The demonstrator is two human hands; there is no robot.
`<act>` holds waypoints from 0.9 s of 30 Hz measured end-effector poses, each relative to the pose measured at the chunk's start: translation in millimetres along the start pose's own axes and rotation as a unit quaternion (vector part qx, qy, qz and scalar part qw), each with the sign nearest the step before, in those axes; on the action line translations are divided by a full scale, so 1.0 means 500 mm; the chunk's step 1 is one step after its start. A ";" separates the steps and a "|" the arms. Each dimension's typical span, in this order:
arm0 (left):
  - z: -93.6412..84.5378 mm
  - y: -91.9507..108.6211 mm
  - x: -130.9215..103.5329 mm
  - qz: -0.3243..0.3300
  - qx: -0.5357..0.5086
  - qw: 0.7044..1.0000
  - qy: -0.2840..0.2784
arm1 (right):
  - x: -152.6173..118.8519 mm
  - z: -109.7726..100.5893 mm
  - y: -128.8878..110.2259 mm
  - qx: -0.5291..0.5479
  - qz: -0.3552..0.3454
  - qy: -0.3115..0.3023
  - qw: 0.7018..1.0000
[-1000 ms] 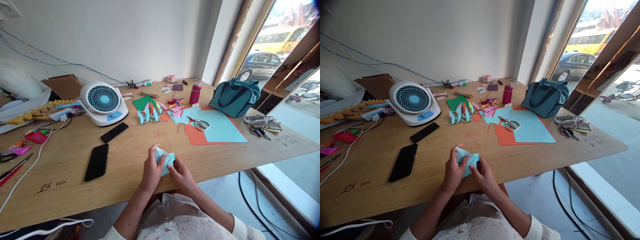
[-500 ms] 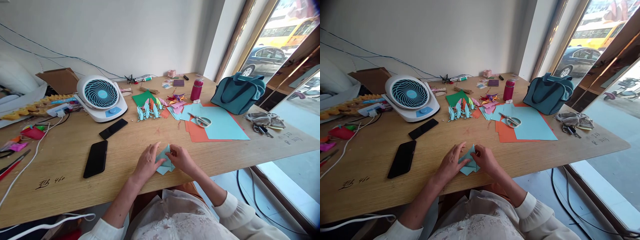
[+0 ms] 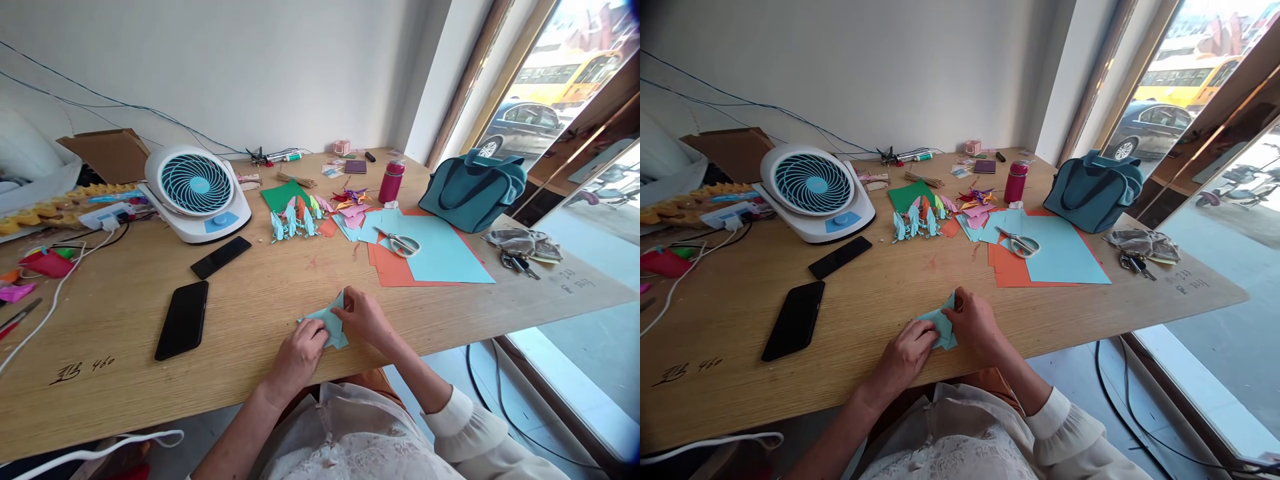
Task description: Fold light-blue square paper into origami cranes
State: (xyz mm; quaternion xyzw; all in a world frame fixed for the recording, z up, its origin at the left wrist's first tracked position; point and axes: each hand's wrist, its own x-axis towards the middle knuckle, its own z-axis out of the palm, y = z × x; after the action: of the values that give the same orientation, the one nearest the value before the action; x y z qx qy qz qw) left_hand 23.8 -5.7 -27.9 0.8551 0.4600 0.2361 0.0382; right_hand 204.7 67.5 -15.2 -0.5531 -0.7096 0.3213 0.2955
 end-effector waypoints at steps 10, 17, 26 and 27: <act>-0.002 0.013 0.006 -0.062 0.024 0.998 -0.003 | 0.003 -0.017 0.018 0.029 0.007 -0.003 1.000; 0.006 0.026 0.039 -0.175 0.056 0.983 -0.001 | -0.007 -0.040 0.028 0.083 -0.072 -0.048 0.993; 0.002 0.028 0.055 -0.176 0.036 0.984 -0.011 | -0.020 -0.046 0.047 0.065 -0.099 -0.033 0.992; 0.000 0.028 0.056 -0.176 0.039 0.984 -0.010 | -0.021 -0.046 0.047 0.060 -0.097 -0.027 0.993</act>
State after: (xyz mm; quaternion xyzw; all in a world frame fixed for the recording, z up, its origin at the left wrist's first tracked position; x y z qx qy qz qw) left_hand 47.8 9.0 -13.7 0.7643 0.6114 0.1987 0.0503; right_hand 238.5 64.6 -20.0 -0.4536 -0.7474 0.3480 0.3385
